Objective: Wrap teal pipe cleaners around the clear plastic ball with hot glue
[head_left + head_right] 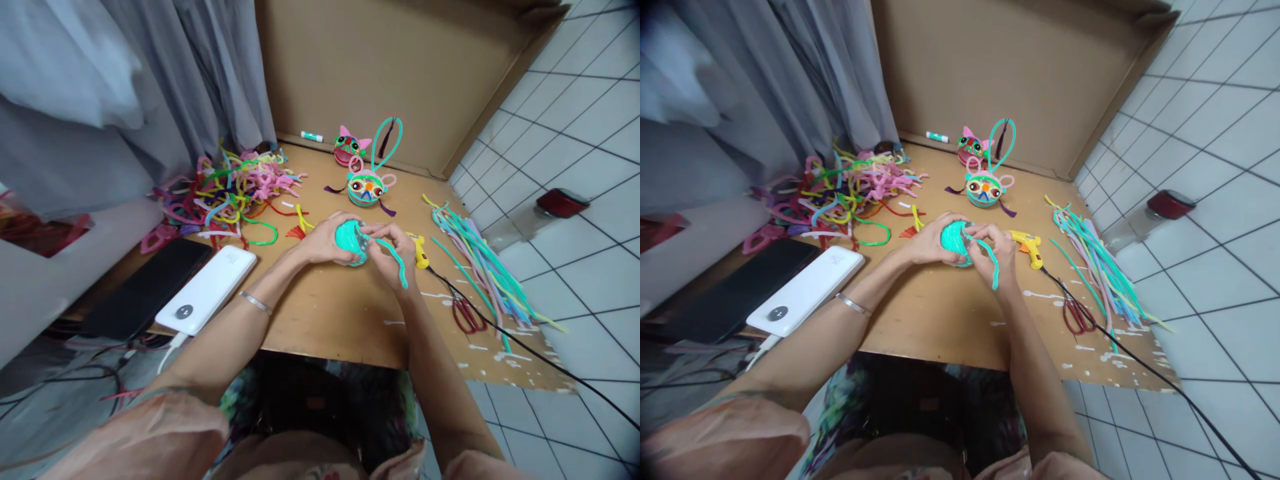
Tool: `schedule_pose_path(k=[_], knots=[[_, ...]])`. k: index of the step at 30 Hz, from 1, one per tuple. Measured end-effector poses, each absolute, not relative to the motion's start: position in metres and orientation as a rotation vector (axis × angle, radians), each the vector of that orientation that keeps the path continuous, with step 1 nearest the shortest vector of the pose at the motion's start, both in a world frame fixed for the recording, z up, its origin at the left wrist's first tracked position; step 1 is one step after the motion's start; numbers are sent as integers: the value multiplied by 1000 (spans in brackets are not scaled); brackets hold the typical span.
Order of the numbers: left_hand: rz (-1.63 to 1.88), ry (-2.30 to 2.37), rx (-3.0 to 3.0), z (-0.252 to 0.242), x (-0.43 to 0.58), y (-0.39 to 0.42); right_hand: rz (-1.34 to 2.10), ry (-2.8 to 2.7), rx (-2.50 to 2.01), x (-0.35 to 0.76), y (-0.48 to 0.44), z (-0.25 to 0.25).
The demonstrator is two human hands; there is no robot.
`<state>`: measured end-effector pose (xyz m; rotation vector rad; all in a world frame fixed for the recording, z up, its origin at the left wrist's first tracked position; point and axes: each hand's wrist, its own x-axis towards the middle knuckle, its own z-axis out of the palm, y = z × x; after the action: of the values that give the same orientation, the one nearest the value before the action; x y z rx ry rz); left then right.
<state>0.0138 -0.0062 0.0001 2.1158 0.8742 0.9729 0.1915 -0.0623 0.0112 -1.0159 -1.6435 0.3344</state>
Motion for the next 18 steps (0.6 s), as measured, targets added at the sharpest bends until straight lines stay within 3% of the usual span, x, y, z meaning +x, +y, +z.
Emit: schedule_pose_path(k=[18], knots=[[957,855,2106,1,14,-5,144,-1810,-1049,190,-63,13]])
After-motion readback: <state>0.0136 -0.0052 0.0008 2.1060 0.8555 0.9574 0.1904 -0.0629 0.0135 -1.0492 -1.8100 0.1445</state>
